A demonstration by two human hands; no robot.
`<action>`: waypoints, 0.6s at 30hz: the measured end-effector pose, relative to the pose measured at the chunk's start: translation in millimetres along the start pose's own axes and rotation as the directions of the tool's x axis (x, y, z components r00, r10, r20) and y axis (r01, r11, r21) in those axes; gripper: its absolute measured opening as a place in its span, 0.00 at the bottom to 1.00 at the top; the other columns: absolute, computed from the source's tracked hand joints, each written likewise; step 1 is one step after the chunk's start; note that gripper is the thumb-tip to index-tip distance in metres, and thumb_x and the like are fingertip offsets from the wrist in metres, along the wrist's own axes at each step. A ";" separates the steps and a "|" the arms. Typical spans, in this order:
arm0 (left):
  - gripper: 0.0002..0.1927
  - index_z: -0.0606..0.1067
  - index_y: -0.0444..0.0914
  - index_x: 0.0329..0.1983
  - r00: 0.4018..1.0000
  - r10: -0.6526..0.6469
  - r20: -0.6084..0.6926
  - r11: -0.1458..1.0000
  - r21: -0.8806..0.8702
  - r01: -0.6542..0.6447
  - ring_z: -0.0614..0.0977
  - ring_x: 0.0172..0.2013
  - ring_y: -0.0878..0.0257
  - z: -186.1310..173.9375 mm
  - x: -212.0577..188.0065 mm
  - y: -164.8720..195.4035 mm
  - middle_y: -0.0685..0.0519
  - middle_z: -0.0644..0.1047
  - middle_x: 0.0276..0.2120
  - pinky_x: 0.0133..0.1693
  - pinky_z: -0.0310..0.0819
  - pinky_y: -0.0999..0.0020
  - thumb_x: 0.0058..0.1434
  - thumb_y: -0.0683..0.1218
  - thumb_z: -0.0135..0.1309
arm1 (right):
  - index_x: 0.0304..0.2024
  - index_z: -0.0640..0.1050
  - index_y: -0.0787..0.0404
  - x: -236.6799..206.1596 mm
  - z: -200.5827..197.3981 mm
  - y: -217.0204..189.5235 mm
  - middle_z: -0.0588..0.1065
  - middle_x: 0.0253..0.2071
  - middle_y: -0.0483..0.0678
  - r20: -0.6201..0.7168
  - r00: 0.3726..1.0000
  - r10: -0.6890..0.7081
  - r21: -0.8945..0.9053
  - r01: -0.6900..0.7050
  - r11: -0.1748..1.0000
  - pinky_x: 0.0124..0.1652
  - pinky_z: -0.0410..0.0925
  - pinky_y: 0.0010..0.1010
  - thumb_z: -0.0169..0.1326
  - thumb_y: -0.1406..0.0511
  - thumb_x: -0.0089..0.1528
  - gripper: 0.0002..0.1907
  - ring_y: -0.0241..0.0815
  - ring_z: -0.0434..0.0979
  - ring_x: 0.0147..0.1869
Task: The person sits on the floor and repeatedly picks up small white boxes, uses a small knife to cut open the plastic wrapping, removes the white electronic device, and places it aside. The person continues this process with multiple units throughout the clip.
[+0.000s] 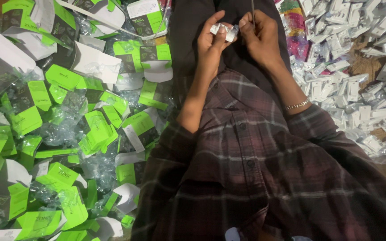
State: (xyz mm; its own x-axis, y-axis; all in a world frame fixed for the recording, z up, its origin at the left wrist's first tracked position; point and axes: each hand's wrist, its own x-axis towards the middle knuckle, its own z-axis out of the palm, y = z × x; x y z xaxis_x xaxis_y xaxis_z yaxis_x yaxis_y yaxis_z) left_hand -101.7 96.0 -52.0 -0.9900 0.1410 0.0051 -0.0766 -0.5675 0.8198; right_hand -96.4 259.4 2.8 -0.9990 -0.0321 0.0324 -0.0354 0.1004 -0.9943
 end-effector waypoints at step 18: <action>0.20 0.68 0.32 0.66 0.999 -0.007 -0.037 0.999 -0.038 0.006 0.76 0.38 0.69 -1.4 0.4 0.6 0.49 0.80 0.47 0.39 0.70 0.75 0.74 0.43 0.54 | 0.40 0.76 0.65 1.4 -8.2 -7.7 0.71 0.30 0.38 0.128 0.991 -0.044 -0.132 0.061 0.989 0.32 0.58 0.21 0.62 0.69 0.70 0.08 0.25 0.65 0.32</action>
State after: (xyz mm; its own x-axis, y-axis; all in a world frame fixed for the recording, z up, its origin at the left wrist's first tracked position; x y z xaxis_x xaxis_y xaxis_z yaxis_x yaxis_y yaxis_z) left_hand -102.4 94.6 -52.4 -0.9931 0.1151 -0.0219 -0.0868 -0.5971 0.7974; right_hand -97.8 266.8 11.3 -0.9845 -0.1638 0.0623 -0.0994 0.2291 -0.9683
